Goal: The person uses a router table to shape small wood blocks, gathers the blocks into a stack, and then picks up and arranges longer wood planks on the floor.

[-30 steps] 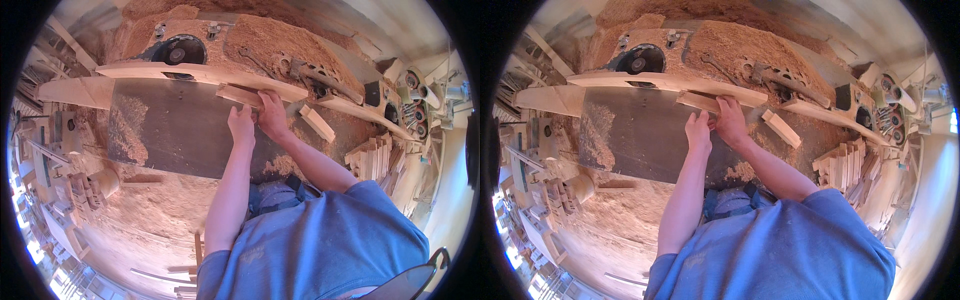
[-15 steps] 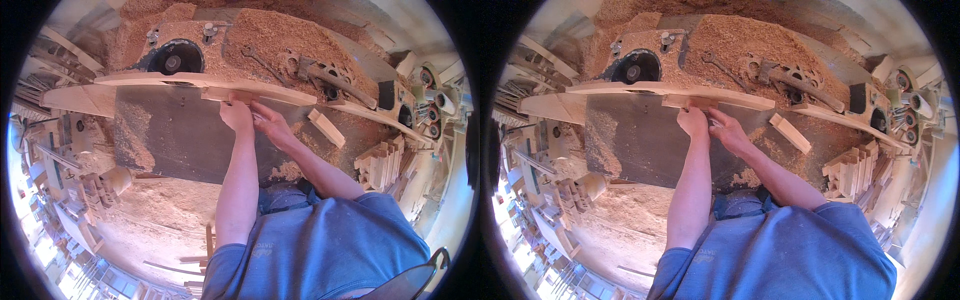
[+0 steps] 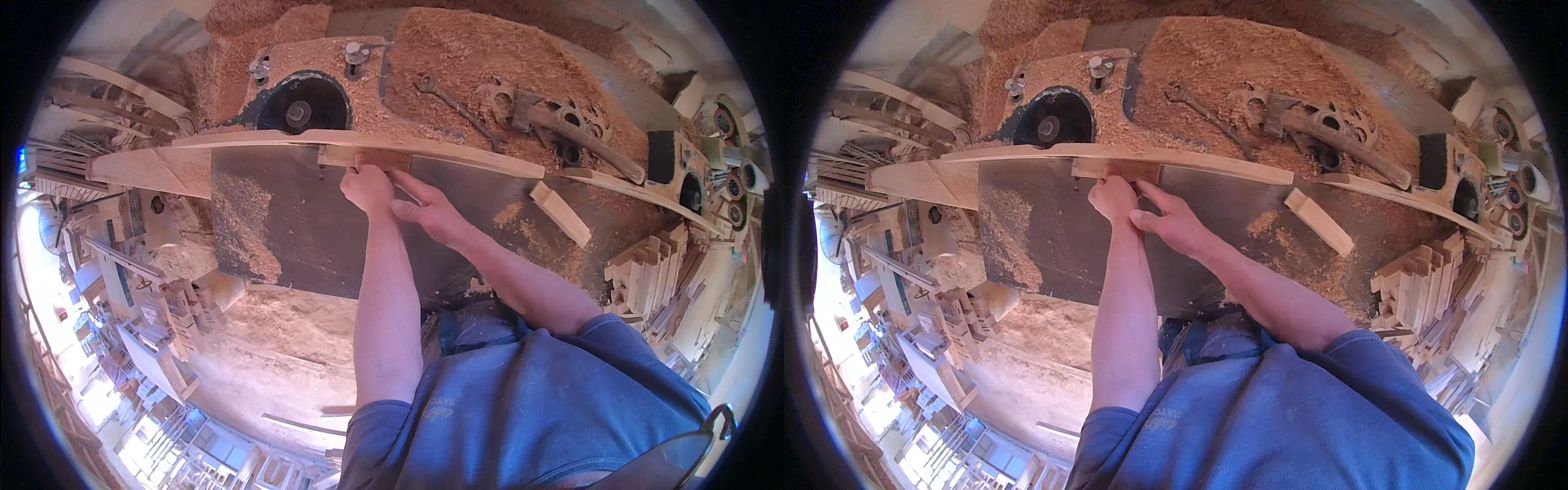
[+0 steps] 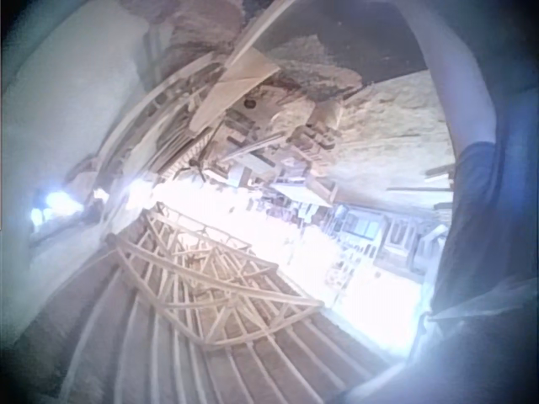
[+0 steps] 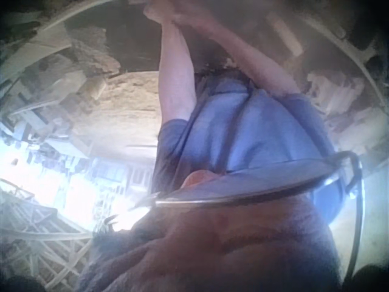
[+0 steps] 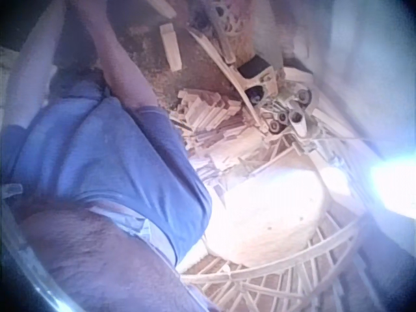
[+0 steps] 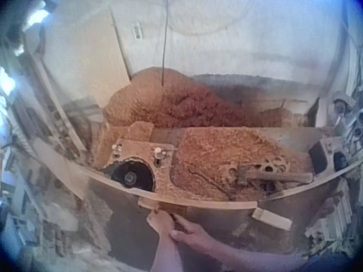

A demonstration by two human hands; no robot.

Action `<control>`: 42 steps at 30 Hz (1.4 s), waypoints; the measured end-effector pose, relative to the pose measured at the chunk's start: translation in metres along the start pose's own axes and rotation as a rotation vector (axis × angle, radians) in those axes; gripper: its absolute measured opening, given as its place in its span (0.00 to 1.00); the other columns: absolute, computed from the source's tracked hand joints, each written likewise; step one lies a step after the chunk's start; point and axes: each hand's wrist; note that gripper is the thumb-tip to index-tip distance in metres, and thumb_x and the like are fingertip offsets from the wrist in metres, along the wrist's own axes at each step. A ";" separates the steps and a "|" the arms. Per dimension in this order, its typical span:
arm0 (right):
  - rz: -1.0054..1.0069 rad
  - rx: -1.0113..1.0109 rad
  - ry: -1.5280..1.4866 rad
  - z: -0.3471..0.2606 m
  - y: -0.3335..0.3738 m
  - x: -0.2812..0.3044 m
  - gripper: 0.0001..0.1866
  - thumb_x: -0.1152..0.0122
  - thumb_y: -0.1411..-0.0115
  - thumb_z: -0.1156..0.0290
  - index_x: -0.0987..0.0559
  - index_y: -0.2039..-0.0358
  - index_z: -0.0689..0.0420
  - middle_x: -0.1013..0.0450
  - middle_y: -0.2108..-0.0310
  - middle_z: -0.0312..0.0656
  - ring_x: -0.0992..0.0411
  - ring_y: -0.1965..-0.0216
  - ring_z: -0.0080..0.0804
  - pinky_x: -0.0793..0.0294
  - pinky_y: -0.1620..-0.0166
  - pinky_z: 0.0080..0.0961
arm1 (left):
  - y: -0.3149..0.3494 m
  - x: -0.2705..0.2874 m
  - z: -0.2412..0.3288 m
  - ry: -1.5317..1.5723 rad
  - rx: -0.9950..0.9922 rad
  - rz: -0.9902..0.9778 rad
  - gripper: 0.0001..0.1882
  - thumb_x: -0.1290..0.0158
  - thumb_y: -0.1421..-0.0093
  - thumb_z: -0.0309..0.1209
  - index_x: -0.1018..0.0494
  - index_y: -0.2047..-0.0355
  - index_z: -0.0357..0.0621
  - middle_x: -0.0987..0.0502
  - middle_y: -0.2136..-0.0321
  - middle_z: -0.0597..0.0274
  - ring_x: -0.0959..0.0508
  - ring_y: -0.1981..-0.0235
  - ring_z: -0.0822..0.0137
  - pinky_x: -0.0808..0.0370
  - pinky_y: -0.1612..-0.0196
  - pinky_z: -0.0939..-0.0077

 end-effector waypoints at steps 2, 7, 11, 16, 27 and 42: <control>0.028 0.009 0.031 0.002 -0.001 0.000 0.44 0.35 0.38 0.57 0.43 0.30 0.68 0.44 0.29 0.56 0.47 0.28 0.40 0.49 0.29 0.33 | 0.007 -0.002 0.011 -0.048 -0.001 -0.015 0.18 0.50 0.34 0.32 0.20 0.60 0.24 0.18 0.64 0.35 0.17 0.62 0.44 0.23 0.58 0.53; 0.049 -0.019 0.084 0.001 -0.006 -0.010 0.45 0.34 0.40 0.55 0.42 0.31 0.68 0.43 0.30 0.58 0.46 0.28 0.42 0.49 0.28 0.33 | -0.011 0.006 0.002 0.015 -0.031 -0.014 0.21 0.49 0.33 0.34 0.22 0.59 0.20 0.18 0.64 0.42 0.18 0.68 0.55 0.21 0.71 0.61; 0.057 -0.015 0.086 0.002 -0.012 -0.019 0.46 0.34 0.41 0.53 0.40 0.31 0.67 0.41 0.31 0.59 0.44 0.29 0.44 0.47 0.29 0.34 | -0.023 0.010 -0.001 0.017 -0.034 -0.012 0.20 0.49 0.33 0.33 0.22 0.59 0.19 0.18 0.65 0.43 0.18 0.69 0.56 0.22 0.72 0.62; 0.072 -0.006 0.101 0.000 -0.023 -0.028 0.46 0.34 0.42 0.52 0.39 0.32 0.67 0.40 0.32 0.59 0.42 0.30 0.46 0.44 0.30 0.35 | -0.027 0.013 0.013 0.062 0.025 -0.005 0.19 0.51 0.34 0.32 0.20 0.61 0.22 0.17 0.65 0.38 0.18 0.66 0.52 0.23 0.62 0.58; 0.061 -0.022 0.181 -0.001 -0.045 -0.056 0.46 0.33 0.42 0.53 0.39 0.31 0.65 0.37 0.32 0.55 0.41 0.30 0.41 0.45 0.30 0.33 | -0.056 0.034 0.025 0.091 0.028 -0.038 0.19 0.52 0.33 0.32 0.21 0.62 0.21 0.18 0.68 0.45 0.19 0.68 0.57 0.23 0.67 0.61; 0.113 -0.003 0.189 -0.006 -0.079 -0.089 0.43 0.34 0.42 0.55 0.37 0.31 0.62 0.34 0.34 0.54 0.36 0.33 0.42 0.39 0.33 0.34 | -0.117 0.047 0.015 0.035 0.095 -0.067 0.17 0.48 0.34 0.32 0.20 0.64 0.24 0.18 0.69 0.46 0.19 0.74 0.59 0.21 0.69 0.63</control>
Point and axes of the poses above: each hand's wrist, its own y-axis away from the middle knuckle, its own x-axis out of the back of the hand, z = x × y
